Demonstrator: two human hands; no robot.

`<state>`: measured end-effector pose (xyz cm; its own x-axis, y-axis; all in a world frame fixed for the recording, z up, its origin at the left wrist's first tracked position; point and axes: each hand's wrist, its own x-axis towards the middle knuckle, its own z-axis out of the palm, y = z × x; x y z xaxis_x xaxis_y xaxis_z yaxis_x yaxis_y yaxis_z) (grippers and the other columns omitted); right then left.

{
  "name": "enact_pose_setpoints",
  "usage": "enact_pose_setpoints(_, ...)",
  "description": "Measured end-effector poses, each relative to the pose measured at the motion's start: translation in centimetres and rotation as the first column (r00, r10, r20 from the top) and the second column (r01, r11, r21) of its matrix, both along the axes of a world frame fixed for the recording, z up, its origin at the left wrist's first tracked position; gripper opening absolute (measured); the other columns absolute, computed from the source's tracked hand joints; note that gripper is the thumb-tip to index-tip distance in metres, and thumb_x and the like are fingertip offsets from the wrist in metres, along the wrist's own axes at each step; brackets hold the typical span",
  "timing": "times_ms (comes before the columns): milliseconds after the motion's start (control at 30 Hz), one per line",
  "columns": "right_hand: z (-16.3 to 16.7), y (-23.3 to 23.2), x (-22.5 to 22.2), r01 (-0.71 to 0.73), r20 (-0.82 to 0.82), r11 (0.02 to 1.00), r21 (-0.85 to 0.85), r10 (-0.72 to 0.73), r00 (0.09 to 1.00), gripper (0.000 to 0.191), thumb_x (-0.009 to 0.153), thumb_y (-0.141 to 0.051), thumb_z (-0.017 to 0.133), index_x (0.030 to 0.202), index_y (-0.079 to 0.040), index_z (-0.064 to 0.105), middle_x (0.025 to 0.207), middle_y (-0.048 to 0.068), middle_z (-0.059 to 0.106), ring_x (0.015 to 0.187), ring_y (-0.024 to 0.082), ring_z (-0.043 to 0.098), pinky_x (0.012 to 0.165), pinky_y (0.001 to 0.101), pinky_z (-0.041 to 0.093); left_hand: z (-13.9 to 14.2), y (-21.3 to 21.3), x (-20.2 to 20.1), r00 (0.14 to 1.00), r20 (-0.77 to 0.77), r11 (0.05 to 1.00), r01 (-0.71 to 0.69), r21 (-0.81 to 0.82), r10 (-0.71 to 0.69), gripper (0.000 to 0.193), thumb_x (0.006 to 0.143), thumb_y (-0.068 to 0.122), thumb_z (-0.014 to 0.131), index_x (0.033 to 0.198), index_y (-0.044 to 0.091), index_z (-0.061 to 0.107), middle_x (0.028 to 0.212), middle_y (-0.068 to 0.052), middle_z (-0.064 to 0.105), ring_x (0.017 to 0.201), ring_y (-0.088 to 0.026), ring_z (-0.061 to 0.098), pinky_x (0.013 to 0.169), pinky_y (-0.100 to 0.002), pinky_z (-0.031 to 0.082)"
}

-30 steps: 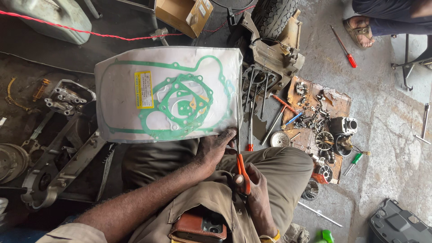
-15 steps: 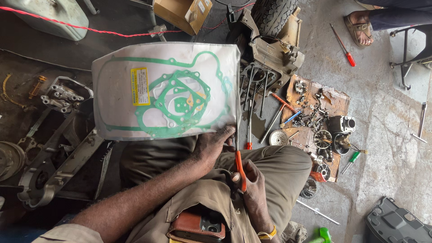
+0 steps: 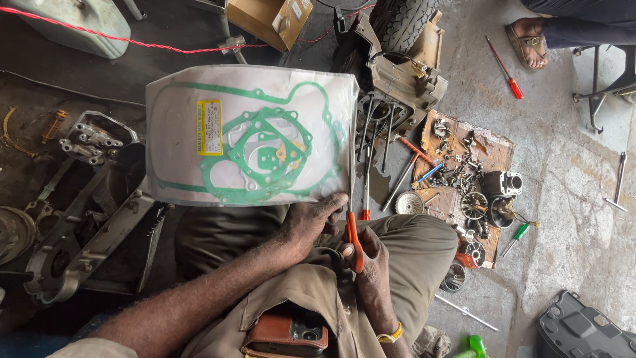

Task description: The person sits on the floor in a workshop and installs a green gasket onto a motorcycle engine block. They open a package containing the gasket, apply sealant from a tube, and carefully position the gasket onto the engine's cylinder head studs.

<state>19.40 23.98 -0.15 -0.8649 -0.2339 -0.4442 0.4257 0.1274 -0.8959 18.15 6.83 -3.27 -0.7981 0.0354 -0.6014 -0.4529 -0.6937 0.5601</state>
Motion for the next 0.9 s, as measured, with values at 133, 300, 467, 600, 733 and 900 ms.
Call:
enact_pose_setpoints(133, 1.0, -0.9, -0.3, 0.023, 0.043, 0.998, -0.054, -0.021, 0.999, 0.042, 0.075, -0.029, 0.082, 0.103, -0.002, 0.067, 0.080, -0.002, 0.056, 0.066, 0.006, 0.047, 0.057, 0.0229, 0.040, -0.3, -0.3, 0.5, 0.994, -0.106, 0.999, 0.030, -0.037, -0.034, 0.028, 0.089, 0.033, 0.076, 0.092, 0.005, 0.070, 0.070, 0.001, 0.056, 0.061, -0.009, 0.053, 0.052, -0.026, 0.048)
enact_pose_setpoints(300, 2.4, -2.3, -1.1, 0.022, -0.030, 0.999, -0.039, -0.023, 0.999, 0.038, 0.075, -0.027, 0.079, 0.101, -0.001, 0.065, 0.085, -0.002, 0.063, 0.074, 0.006, 0.058, 0.065, 0.0227, 0.048, -0.9, -0.3, 0.8, 0.996, -0.003, 0.995, 0.086, -0.054, -0.086, 0.035, 0.087, 0.037, 0.077, 0.086, 0.003, 0.069, 0.068, -0.002, 0.058, 0.052, -0.013, 0.056, 0.049, -0.027, 0.047)
enact_pose_setpoints(467, 3.1, -3.5, -2.4, 0.007, -0.023, 0.999, -0.049, -0.008, 1.000, 0.034, 0.077, -0.025, 0.077, 0.099, -0.001, 0.066, 0.085, 0.003, 0.070, 0.072, 0.008, 0.060, 0.063, 0.0231, 0.046, -1.3, -0.9, 0.8, 0.994, -0.071, 0.994, 0.081, -0.068, -0.086, 0.044, 0.090, 0.040, 0.079, 0.083, 0.000, 0.065, 0.068, -0.005, 0.059, 0.054, -0.013, 0.059, 0.053, -0.027, 0.052)
enact_pose_setpoints(600, 2.8, -4.0, -3.3, 0.035, 0.041, 0.998, -0.061, -0.032, 0.999, 0.031, 0.079, -0.025, 0.077, 0.097, -0.002, 0.066, 0.078, 0.004, 0.065, 0.065, 0.010, 0.057, 0.059, 0.0246, 0.045, -1.0, -1.2, 1.1, 0.991, -0.094, 0.986, 0.079, -0.146, -0.093, 0.039, 0.085, 0.041, 0.078, 0.088, 0.003, 0.072, 0.067, -0.001, 0.059, 0.052, -0.011, 0.057, 0.048, -0.027, 0.051)
enact_pose_setpoints(733, 2.1, -3.9, -4.5, 0.033, -0.055, 0.996, -0.077, -0.037, 0.998, 0.028, 0.081, -0.023, 0.079, 0.095, -0.002, 0.067, 0.079, -0.002, 0.058, 0.065, 0.005, 0.048, 0.058, 0.0219, 0.041, -0.1, -1.0, 1.9, 0.981, -0.090, 0.962, 0.150, -0.226, -0.174, 0.040, 0.087, 0.037, 0.080, 0.084, -0.001, 0.068, 0.063, -0.001, 0.058, 0.051, -0.013, 0.059, 0.047, -0.028, 0.051)
enact_pose_setpoints(900, 1.7, -4.5, -5.5, 0.023, -0.065, 0.988, -0.154, -0.033, 0.997, 0.030, 0.078, -0.026, 0.080, 0.094, -0.004, 0.066, 0.080, -0.004, 0.059, 0.067, 0.005, 0.050, 0.060, 0.0218, 0.042, 0.0, -1.3, 2.6, 0.980, -0.157, 0.966, 0.084, -0.246, -0.125, 0.030, 0.088, 0.032, 0.076, 0.086, 0.003, 0.069, 0.058, -0.003, 0.056, 0.047, -0.014, 0.054, 0.043, -0.030, 0.044)
